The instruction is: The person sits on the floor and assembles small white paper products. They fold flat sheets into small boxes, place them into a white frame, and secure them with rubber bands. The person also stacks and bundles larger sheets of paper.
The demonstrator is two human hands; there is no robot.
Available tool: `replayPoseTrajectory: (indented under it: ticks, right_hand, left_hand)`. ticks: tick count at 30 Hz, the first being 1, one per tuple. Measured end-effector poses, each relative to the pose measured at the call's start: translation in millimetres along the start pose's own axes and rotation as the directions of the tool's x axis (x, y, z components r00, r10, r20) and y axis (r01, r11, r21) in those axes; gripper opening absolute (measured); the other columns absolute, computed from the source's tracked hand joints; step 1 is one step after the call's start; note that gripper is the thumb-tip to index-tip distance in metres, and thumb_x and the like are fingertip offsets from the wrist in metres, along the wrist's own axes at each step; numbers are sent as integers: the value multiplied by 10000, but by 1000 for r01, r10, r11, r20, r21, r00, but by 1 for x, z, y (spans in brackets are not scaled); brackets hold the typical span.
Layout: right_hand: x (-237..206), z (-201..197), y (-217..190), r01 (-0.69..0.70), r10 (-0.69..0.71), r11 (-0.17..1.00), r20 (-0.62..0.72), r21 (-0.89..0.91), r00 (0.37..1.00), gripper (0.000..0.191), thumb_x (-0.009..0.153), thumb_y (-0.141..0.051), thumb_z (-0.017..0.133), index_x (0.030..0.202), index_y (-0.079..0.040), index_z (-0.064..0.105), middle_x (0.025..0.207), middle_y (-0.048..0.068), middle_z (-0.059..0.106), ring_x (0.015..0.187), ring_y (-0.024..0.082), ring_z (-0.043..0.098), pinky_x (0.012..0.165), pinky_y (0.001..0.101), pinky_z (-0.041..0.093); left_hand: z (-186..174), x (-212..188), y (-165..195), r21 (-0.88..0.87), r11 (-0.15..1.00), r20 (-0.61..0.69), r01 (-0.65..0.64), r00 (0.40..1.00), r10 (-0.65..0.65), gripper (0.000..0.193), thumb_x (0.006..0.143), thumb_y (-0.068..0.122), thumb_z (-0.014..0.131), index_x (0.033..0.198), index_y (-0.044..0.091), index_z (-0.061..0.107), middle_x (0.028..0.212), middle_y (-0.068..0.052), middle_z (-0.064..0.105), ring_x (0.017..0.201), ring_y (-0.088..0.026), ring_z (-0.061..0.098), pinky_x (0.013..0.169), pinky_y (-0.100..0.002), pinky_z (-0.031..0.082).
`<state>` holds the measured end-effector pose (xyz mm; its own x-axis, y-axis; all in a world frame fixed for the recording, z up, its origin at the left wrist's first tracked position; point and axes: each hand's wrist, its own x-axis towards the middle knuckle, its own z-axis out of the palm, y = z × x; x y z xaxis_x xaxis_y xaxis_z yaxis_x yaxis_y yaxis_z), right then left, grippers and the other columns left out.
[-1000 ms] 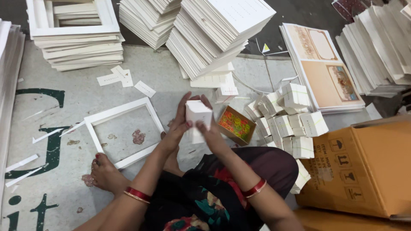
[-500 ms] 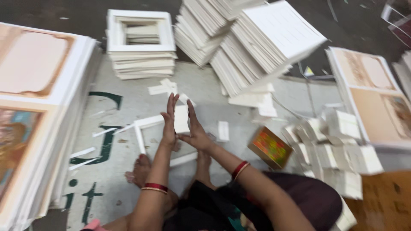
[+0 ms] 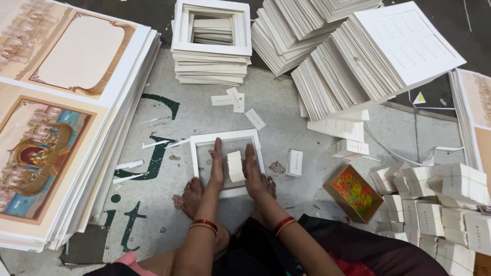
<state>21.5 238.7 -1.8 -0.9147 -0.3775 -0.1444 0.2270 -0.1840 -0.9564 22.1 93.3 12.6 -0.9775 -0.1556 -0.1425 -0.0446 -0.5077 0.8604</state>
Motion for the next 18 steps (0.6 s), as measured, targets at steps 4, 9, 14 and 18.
replayPoseTrajectory:
  ticks: [4, 9, 14, 18]
  right_hand:
    - [-2, 22, -7, 122, -125, 983, -16, -140, 992, 747, 1089, -547, 182, 1655, -73, 67, 1747, 105, 60, 1613, 253, 13, 1278, 386, 31]
    - [16, 12, -5, 105, -106, 992, -5, -75, 994, 766, 1074, -560, 165, 1656, -70, 75, 1740, 104, 81, 1602, 267, 51, 1275, 395, 69]
    - [19, 12, -12, 121, -134, 989, -166, -81, 977, 781, 1065, -567, 195, 1652, -69, 64, 1747, 92, 52, 1604, 252, 43, 1276, 387, 50]
    - [21, 22, -31, 173, -172, 966, 22, -193, 985, 760, 1083, -556, 162, 1655, -64, 72, 1756, 101, 57, 1615, 235, -2, 1278, 378, 16]
  left_hand:
    - [12, -1, -6, -93, 994, 163, 54, 986, -39, 951, 955, 769, 101, 1728, 222, 10, 1710, -228, 256, 1505, -445, 258, 1245, -478, 191]
    - [0, 18, -14, 266, 961, 103, -81, 993, 55, 910, 980, 730, 169, 1657, 124, 117, 1756, -66, 58, 1602, -232, -30, 1271, -375, -12]
    - [-7, 13, -28, 165, 968, -46, -190, 979, 200, 878, 1019, 698, 101, 1656, 99, 175, 1752, -86, 158, 1620, -250, 94, 1292, -384, 30]
    - [1, 15, -30, 295, 948, 95, -115, 991, 91, 899, 987, 718, 102, 1657, 119, 77, 1753, -35, 45, 1612, -218, -4, 1283, -382, -21]
